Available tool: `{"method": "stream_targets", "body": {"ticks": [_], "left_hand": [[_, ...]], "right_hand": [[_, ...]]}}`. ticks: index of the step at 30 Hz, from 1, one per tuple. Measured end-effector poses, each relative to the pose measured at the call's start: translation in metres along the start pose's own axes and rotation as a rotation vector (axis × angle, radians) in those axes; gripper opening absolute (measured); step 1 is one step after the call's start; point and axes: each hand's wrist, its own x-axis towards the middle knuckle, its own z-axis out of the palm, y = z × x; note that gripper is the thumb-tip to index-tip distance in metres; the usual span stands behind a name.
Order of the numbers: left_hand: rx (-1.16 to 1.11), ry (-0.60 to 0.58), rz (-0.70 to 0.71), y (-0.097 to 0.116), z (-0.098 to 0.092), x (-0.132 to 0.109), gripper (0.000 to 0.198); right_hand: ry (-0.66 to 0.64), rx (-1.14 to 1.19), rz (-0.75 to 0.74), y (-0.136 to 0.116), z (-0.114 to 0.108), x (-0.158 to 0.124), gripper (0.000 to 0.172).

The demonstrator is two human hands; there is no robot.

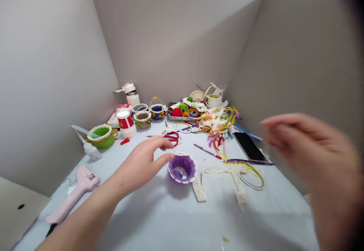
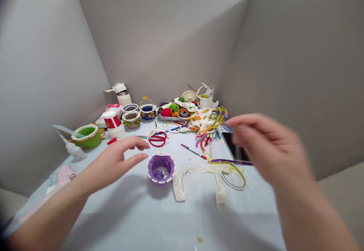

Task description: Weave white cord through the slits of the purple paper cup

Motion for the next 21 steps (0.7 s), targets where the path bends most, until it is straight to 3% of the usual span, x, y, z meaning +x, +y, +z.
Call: {"method": "stream_targets", "body": {"ticks": [2, 4, 8, 12, 21], "left_hand": [[-0.050, 0.072, -0.102, -0.009, 0.017, 0.026, 0.019], [-0.170, 0.065, -0.189, -0.021, 0.034, 0.042, 0.018], [-0.322, 0.073, -0.278, -0.039, 0.056, 0.048, 0.019], [-0.361, 0.043, -0.252, -0.040, 0.065, 0.045, 0.019], [-0.344, 0.014, -0.269, -0.046, 0.077, 0.042, 0.018]], "right_hand": [[-0.249, -0.048, 0.060, 0.003, 0.038, -0.012, 0.016], [-0.494, -0.084, 0.090, 0.008, 0.078, -0.018, 0.020], [-0.624, -0.122, 0.171, 0.025, 0.134, -0.019, 0.023], [-0.671, -0.105, 0.203, 0.037, 0.148, -0.016, 0.026], [-0.704, -0.198, 0.171, 0.042, 0.146, -0.018, 0.019]]}}
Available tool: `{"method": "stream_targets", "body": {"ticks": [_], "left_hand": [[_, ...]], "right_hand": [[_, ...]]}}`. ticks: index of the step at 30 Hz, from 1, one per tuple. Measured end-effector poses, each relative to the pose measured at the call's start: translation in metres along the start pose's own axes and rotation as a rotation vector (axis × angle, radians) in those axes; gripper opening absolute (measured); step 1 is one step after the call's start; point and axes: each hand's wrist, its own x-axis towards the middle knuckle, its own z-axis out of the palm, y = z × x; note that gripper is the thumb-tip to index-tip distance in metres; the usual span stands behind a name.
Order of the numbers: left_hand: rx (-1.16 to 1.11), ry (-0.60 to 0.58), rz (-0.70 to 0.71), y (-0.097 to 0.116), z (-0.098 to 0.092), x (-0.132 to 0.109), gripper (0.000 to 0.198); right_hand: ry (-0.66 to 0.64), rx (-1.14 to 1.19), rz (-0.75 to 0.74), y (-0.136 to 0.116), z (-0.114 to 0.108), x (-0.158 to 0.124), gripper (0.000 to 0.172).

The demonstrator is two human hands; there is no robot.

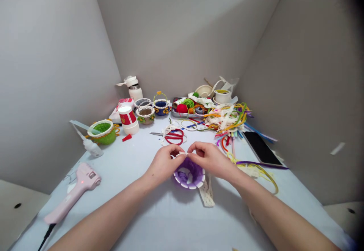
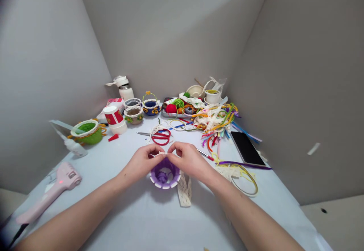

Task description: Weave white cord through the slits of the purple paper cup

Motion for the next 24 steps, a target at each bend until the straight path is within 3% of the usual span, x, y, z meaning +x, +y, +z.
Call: {"method": "stream_targets", "body": {"ticks": [6, 13, 24], "left_hand": [[0.018, -0.021, -0.014, 0.0037, -0.0019, -0.0050, 0.020], [-0.018, 0.045, -0.002, 0.0037, -0.0014, -0.0074, 0.031], [0.044, 0.075, 0.061, 0.0013, -0.0006, -0.0069, 0.017]], "right_hand": [[0.042, -0.090, -0.036, -0.0032, -0.0004, -0.0012, 0.015], [0.065, -0.130, -0.083, -0.0043, 0.0022, 0.0005, 0.015], [-0.009, -0.118, -0.079, -0.0072, -0.0019, -0.0003, 0.018]]}}
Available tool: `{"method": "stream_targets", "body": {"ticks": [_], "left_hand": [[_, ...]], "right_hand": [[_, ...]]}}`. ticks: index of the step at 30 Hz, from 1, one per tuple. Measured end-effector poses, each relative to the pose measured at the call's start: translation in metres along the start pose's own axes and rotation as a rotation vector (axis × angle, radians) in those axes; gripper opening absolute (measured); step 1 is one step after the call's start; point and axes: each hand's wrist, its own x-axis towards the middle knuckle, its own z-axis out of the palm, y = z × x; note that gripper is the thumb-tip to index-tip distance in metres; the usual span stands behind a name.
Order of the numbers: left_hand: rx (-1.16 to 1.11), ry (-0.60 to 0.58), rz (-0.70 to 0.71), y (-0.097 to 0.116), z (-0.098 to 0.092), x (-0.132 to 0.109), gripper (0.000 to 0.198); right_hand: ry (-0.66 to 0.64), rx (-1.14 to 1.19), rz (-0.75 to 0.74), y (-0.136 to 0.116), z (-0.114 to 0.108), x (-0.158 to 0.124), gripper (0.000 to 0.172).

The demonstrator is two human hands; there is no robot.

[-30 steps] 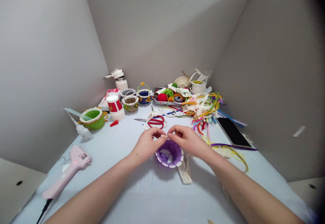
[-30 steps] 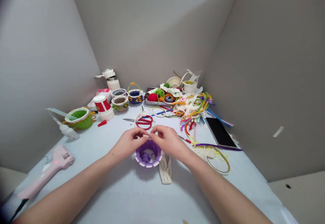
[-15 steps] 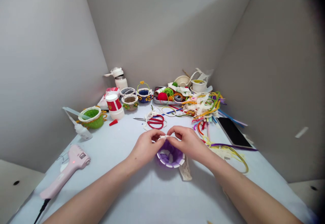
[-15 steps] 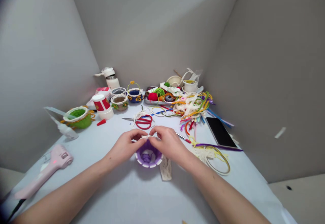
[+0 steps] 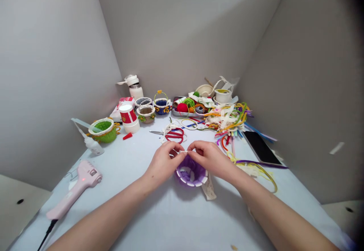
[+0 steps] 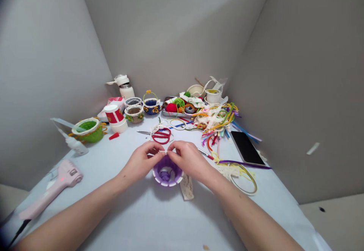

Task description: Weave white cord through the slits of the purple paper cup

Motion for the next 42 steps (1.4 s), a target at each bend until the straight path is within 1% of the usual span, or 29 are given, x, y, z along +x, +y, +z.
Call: {"method": "stream_targets", "body": {"ticks": [2, 5, 12, 16, 22, 28, 32, 34, 36, 38, 40, 42], "left_hand": [[0.000, -0.008, 0.001, -0.002, 0.000, 0.001, 0.014], [0.005, -0.014, -0.028, -0.002, 0.001, 0.001, 0.015], [0.056, -0.001, -0.023, 0.000, 0.001, -0.001, 0.018], [0.069, 0.000, -0.026, -0.001, 0.002, -0.002, 0.018], [0.043, 0.006, -0.039, -0.004, 0.002, -0.002, 0.013], [0.049, 0.007, -0.057, -0.003, 0.002, -0.002, 0.013], [0.057, 0.010, -0.059, 0.002, 0.001, -0.004, 0.012], [0.046, -0.015, -0.072, 0.006, 0.002, -0.007, 0.013], [0.029, -0.060, -0.097, 0.012, 0.002, -0.012, 0.015], [-0.003, -0.103, -0.116, 0.020, 0.005, -0.020, 0.018], [-0.054, -0.116, -0.121, 0.028, 0.008, -0.029, 0.025], [-0.103, -0.098, -0.108, 0.035, 0.011, -0.037, 0.027]], "right_hand": [[-0.003, 0.005, -0.011, 0.000, -0.001, 0.000, 0.021], [0.004, 0.030, -0.026, 0.000, -0.001, 0.000, 0.023], [0.031, 0.006, -0.037, 0.001, -0.001, 0.000, 0.014], [0.018, -0.005, -0.007, 0.001, 0.000, 0.001, 0.014], [0.009, -0.018, 0.014, 0.000, 0.000, 0.001, 0.015], [0.043, -0.020, -0.043, 0.002, 0.001, 0.000, 0.014], [0.026, -0.003, -0.080, 0.004, 0.001, 0.001, 0.011], [0.021, -0.012, -0.081, 0.004, 0.000, 0.001, 0.010], [-0.002, -0.016, -0.089, 0.005, -0.004, 0.001, 0.009], [-0.057, 0.016, -0.118, 0.009, -0.010, 0.001, 0.010], [-0.141, 0.101, -0.150, 0.018, -0.016, 0.001, 0.014], [-0.226, 0.229, -0.160, 0.031, -0.023, 0.002, 0.018]]}}
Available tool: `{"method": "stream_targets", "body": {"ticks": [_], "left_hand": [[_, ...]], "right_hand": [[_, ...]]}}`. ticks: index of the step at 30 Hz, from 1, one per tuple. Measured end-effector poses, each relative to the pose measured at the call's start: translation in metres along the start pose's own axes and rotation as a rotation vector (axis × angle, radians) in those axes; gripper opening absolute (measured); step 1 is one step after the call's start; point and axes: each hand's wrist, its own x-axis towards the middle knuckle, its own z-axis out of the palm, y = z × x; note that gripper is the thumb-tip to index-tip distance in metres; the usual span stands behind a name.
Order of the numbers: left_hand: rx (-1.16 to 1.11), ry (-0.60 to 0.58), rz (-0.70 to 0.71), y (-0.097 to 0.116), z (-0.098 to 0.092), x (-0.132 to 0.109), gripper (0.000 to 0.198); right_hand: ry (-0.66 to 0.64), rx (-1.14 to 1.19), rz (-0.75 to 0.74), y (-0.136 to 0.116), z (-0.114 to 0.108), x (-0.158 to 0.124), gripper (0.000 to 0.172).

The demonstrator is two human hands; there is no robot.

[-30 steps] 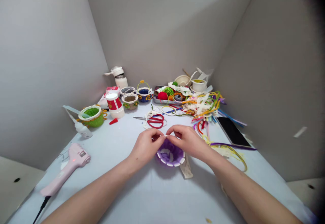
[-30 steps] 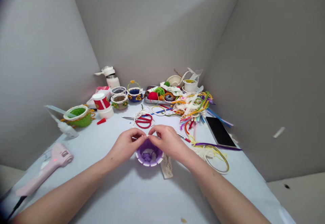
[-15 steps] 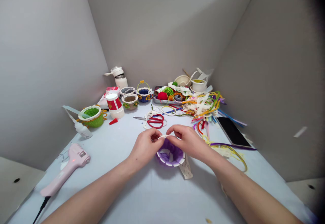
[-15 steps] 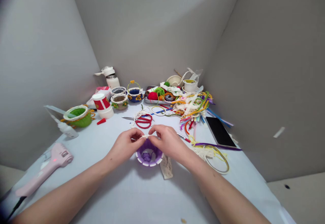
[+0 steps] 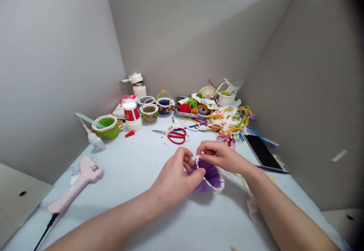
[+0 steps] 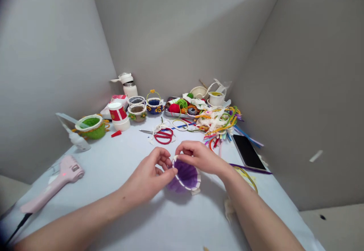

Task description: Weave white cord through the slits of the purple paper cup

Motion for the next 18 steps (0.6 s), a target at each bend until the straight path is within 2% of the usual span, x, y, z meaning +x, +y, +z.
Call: {"method": "stream_targets", "body": {"ticks": [2, 6, 11, 14, 18], "left_hand": [[-0.025, 0.029, 0.046, 0.004, 0.002, -0.006, 0.021], [-0.054, 0.140, 0.165, 0.007, 0.000, -0.009, 0.011], [-0.094, 0.171, 0.212, 0.007, -0.002, -0.009, 0.007], [-0.153, 0.135, 0.185, 0.003, 0.000, -0.005, 0.006], [-0.232, 0.096, 0.095, -0.008, 0.000, 0.008, 0.014]], "right_hand": [[-0.021, 0.130, -0.007, 0.012, -0.010, -0.002, 0.022], [0.070, 0.280, -0.092, 0.030, -0.028, -0.007, 0.022], [0.078, 0.297, -0.155, 0.025, -0.039, -0.015, 0.026], [0.037, 0.240, -0.050, 0.010, -0.031, -0.013, 0.028], [-0.051, 0.128, 0.142, -0.010, -0.006, -0.003, 0.025]]}}
